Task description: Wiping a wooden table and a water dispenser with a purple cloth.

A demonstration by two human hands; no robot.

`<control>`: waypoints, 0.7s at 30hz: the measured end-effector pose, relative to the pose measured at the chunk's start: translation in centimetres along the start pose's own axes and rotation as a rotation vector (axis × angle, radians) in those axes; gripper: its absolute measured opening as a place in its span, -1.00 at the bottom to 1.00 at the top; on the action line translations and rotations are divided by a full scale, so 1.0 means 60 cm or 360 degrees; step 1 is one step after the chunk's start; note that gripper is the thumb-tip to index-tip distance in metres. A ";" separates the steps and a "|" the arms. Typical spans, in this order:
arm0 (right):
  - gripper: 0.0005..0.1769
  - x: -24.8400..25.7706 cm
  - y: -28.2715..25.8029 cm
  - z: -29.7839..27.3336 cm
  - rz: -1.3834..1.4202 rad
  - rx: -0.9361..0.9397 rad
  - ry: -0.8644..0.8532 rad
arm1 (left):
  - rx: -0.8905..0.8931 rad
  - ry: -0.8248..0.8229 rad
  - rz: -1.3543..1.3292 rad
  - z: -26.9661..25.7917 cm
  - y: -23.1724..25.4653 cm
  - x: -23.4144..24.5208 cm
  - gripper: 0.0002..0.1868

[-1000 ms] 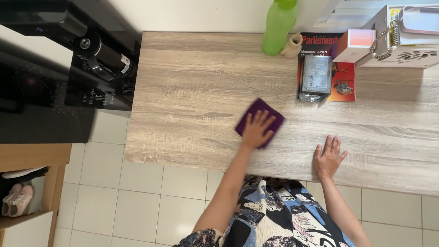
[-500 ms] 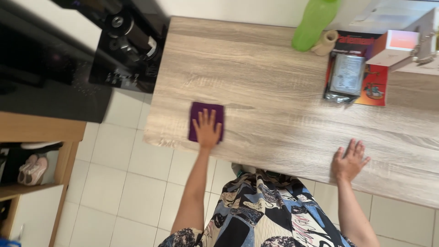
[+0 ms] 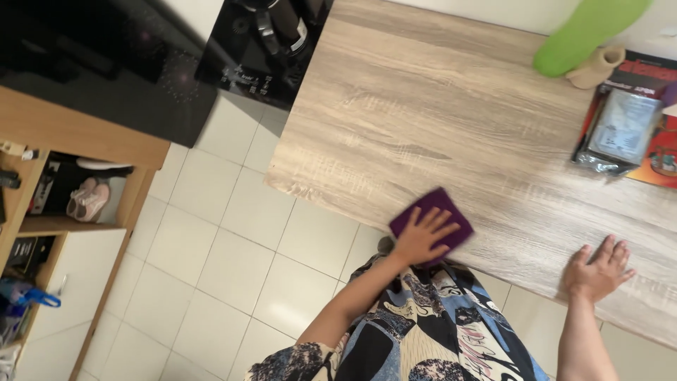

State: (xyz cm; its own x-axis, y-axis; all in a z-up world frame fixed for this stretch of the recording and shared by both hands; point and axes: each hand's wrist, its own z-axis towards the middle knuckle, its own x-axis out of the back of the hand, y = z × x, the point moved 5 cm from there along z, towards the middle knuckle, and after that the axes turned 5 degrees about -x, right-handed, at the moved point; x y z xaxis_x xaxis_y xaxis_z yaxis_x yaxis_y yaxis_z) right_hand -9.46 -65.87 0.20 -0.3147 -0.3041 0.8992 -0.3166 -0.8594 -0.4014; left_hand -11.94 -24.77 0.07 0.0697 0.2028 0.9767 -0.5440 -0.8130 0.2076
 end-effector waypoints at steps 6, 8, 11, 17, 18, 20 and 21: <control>-0.32 0.011 -0.013 0.000 0.0023 -0.0002 -0.0001 | 0.0594 0.0385 0.0176 -0.117 -0.240 0.040 -0.27; -0.31 0.012 -0.010 0.002 0.0022 0.0011 -0.0004 | 0.0793 -0.0008 0.0270 -0.146 -0.303 0.078 -0.26; -0.31 0.004 -0.012 0.003 0.0012 0.0021 -0.0011 | 0.1013 -0.0270 0.0372 -0.192 -0.405 0.097 -0.25; -0.28 0.014 -0.025 0.004 0.0003 -0.0023 -0.0049 | 0.1292 0.0059 0.0235 -0.176 -0.477 0.121 -0.28; -0.27 0.016 -0.027 0.004 0.0013 -0.0040 -0.0059 | 0.1348 0.0081 0.0230 -0.164 -0.475 0.121 -0.29; -0.26 0.018 -0.028 0.005 0.0010 -0.0041 -0.0052 | 0.1324 0.0082 0.0232 -0.104 -0.442 0.113 -0.27; -0.26 0.017 -0.029 0.005 0.0011 -0.0038 -0.0054 | 0.1309 0.0080 0.0238 -0.076 -0.425 0.110 -0.26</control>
State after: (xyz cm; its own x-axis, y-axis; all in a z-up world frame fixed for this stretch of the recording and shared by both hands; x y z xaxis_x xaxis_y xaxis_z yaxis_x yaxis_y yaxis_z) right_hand -8.95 -64.82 1.89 -0.2865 -0.3239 0.9017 -0.3357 -0.8475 -0.4112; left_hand -1.40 -0.21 0.95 -0.0029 0.0693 0.9976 0.2406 -0.9683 0.0679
